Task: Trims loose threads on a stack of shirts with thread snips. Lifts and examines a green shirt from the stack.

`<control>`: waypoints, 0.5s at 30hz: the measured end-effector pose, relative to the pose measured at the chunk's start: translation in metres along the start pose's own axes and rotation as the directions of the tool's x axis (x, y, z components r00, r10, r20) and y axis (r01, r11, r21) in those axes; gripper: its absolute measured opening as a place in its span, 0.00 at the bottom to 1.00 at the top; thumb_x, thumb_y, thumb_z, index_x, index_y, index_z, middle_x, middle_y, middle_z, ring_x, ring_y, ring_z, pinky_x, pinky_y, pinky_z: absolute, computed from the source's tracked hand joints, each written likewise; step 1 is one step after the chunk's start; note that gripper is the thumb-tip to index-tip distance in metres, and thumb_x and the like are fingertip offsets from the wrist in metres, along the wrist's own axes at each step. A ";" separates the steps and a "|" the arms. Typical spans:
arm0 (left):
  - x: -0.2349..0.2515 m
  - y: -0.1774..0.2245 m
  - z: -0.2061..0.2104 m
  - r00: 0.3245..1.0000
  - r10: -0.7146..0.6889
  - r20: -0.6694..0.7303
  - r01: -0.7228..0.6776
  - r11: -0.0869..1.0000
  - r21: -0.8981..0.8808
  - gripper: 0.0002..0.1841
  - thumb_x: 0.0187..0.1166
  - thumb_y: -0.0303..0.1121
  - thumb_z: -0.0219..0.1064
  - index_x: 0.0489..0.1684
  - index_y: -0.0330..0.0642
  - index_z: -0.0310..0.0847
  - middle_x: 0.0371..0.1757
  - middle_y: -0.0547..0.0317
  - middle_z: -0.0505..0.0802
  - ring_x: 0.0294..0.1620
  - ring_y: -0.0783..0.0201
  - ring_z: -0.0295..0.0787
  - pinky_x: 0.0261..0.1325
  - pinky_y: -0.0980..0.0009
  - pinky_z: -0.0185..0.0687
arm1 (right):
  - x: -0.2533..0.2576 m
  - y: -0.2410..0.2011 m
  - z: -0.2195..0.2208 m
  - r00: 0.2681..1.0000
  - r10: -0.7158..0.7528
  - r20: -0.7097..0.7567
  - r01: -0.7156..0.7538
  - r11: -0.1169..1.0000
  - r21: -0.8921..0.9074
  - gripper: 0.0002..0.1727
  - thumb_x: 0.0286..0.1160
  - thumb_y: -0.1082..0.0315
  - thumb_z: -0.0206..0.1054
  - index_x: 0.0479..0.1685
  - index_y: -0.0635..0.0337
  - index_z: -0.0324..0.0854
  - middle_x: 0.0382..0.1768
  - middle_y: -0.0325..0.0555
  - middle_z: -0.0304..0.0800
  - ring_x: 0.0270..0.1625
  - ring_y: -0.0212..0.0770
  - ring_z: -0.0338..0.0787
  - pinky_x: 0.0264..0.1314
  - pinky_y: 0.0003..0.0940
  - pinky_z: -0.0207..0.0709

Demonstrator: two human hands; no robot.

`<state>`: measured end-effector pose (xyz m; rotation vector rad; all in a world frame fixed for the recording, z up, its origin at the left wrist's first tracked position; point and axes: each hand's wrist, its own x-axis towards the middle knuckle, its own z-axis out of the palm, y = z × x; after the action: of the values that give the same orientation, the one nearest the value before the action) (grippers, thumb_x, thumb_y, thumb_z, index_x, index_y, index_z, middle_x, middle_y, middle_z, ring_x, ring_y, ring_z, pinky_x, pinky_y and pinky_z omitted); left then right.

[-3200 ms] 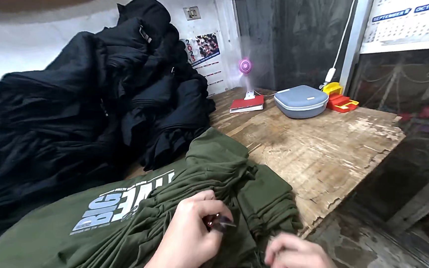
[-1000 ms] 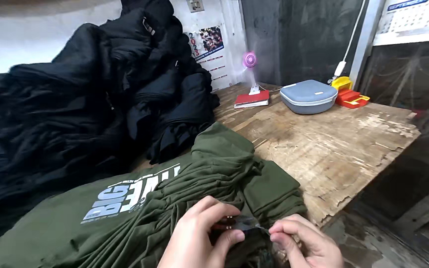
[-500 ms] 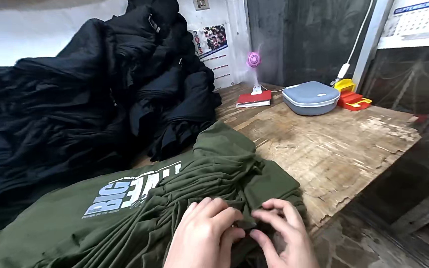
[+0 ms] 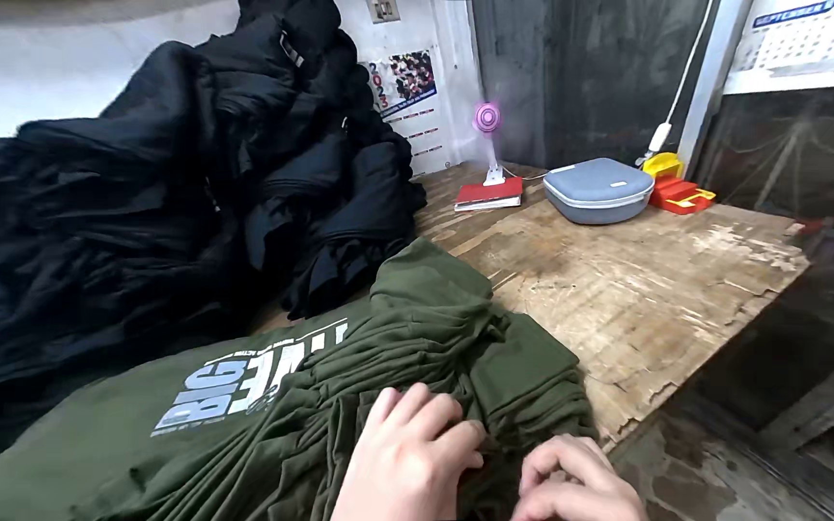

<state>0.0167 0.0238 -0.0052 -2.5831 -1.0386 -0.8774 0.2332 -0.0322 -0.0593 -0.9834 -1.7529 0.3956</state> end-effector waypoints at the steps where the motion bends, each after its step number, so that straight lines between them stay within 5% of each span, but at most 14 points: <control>1: 0.000 -0.002 -0.002 0.999 -0.044 0.017 0.045 0.998 -0.042 0.10 0.80 0.48 0.69 0.47 0.60 0.93 0.44 0.67 0.93 0.47 0.61 0.88 0.49 0.57 0.78 | 0.001 0.001 0.000 0.999 0.040 -0.004 -0.040 0.999 -0.022 0.12 0.72 0.54 0.78 0.27 0.50 0.95 0.43 0.39 0.95 0.53 0.38 0.88 0.62 0.45 0.76; 4: 0.002 -0.007 -0.004 0.973 -0.146 0.177 0.172 0.975 -0.143 0.17 0.63 0.46 0.82 0.49 0.56 0.94 0.40 0.60 0.91 0.42 0.57 0.90 0.46 0.52 0.86 | 0.003 0.012 0.011 0.996 0.094 -0.004 -0.094 0.994 -0.051 0.15 0.68 0.56 0.81 0.50 0.50 0.95 0.54 0.42 0.92 0.56 0.37 0.90 0.61 0.41 0.86; 6: 0.003 -0.014 0.008 0.974 -0.182 0.137 0.202 0.967 -0.154 0.09 0.51 0.33 0.78 0.31 0.56 0.94 0.29 0.68 0.89 0.30 0.67 0.88 0.32 0.63 0.87 | 0.002 0.018 0.015 0.999 0.028 -0.017 -0.027 0.999 0.023 0.05 0.68 0.68 0.80 0.40 0.54 0.97 0.45 0.43 0.93 0.49 0.32 0.92 0.53 0.27 0.89; 9: 0.004 -0.022 0.016 0.954 -0.299 -0.010 0.291 0.936 -0.198 0.08 0.48 0.30 0.69 0.24 0.55 0.90 0.26 0.75 0.86 0.28 0.78 0.83 0.29 0.76 0.80 | 0.001 0.015 -0.011 0.987 -0.090 0.130 0.055 0.966 0.254 0.04 0.71 0.72 0.78 0.33 0.63 0.95 0.42 0.50 0.91 0.48 0.34 0.89 0.54 0.25 0.85; 11: 0.005 -0.025 0.017 0.929 -0.369 -0.034 0.345 0.894 -0.285 0.10 0.51 0.31 0.71 0.31 0.55 0.87 0.30 0.77 0.88 0.30 0.81 0.83 0.31 0.79 0.81 | 0.002 0.015 -0.023 0.958 -0.110 0.265 0.018 0.945 0.327 0.10 0.72 0.65 0.78 0.33 0.65 0.93 0.50 0.56 0.87 0.50 0.37 0.86 0.53 0.28 0.82; 13: 0.007 -0.027 0.019 0.928 -0.373 -0.027 0.334 0.860 -0.386 0.18 0.55 0.30 0.69 0.46 0.58 0.87 0.30 0.79 0.86 0.28 0.82 0.81 0.28 0.81 0.79 | 0.003 0.014 -0.011 0.983 -0.047 0.177 0.004 0.972 0.237 0.16 0.70 0.55 0.80 0.39 0.61 0.92 0.58 0.56 0.86 0.50 0.37 0.89 0.51 0.31 0.87; 15: 0.009 -0.031 0.020 0.962 -0.272 -0.022 0.230 0.852 -0.470 0.24 0.62 0.27 0.64 0.57 0.63 0.91 0.31 0.79 0.84 0.27 0.82 0.76 0.28 0.83 0.74 | 0.005 0.017 0.011 0.998 -0.003 0.065 -0.001 0.997 0.073 0.14 0.71 0.56 0.80 0.49 0.53 0.95 0.64 0.56 0.84 0.48 0.34 0.91 0.49 0.29 0.90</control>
<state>0.0095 0.0590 -0.0159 -2.7809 -1.2965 -1.4531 0.2303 -0.0161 -0.0713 -0.9268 -1.7843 0.4919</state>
